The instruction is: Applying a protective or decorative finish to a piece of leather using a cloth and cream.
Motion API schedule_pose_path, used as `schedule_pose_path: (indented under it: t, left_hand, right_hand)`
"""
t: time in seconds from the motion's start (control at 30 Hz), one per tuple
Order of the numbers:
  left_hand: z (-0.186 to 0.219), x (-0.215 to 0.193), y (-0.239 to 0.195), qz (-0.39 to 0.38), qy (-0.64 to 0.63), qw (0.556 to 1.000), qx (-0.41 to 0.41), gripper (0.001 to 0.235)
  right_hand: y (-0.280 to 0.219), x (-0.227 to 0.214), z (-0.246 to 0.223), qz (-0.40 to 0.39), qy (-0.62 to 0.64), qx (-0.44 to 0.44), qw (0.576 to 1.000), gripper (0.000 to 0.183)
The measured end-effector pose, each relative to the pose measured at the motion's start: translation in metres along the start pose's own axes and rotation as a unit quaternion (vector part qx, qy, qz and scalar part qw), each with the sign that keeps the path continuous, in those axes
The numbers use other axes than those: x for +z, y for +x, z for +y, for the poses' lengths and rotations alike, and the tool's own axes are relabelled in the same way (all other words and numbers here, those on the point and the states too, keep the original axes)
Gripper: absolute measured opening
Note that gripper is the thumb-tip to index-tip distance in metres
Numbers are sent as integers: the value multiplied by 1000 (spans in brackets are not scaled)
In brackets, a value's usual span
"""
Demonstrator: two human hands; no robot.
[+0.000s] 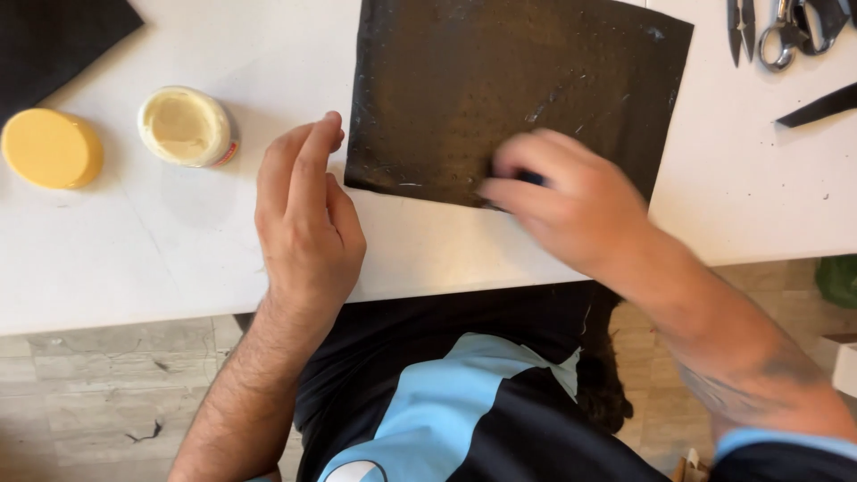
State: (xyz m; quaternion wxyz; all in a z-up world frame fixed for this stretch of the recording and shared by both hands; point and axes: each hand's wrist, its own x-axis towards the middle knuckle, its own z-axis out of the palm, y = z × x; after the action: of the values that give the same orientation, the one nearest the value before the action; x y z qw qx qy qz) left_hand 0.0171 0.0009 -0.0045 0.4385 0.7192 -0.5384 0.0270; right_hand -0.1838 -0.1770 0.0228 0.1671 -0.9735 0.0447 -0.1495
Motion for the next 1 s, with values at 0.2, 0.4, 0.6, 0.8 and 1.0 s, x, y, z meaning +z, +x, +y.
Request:
schedule_pose_path:
  t: [0.2, 0.4, 0.6, 0.8, 1.0]
  left_hand:
    - [0, -2, -5, 22, -9, 999, -22, 54]
    - [-12, -2, -6, -16, -48, 998, -43, 41]
    - [-10, 2, -8, -34, -35, 999, -21, 47]
    - [-9, -1, -5, -64, -3, 998, -10, 50]
    - [-19, 12, -7, -28, 18, 999, 18, 45]
  right_hand:
    - [76, 30, -22, -32, 0, -73, 997, 8]
    - [-10, -8, 17, -94, -45, 9, 995, 5]
    - [56, 41, -23, 28, 14, -3, 1000, 8]
    - [-4, -7, 89, 52, -58, 114, 990, 21]
    - [18, 33, 36, 67, -93, 76, 990, 13]
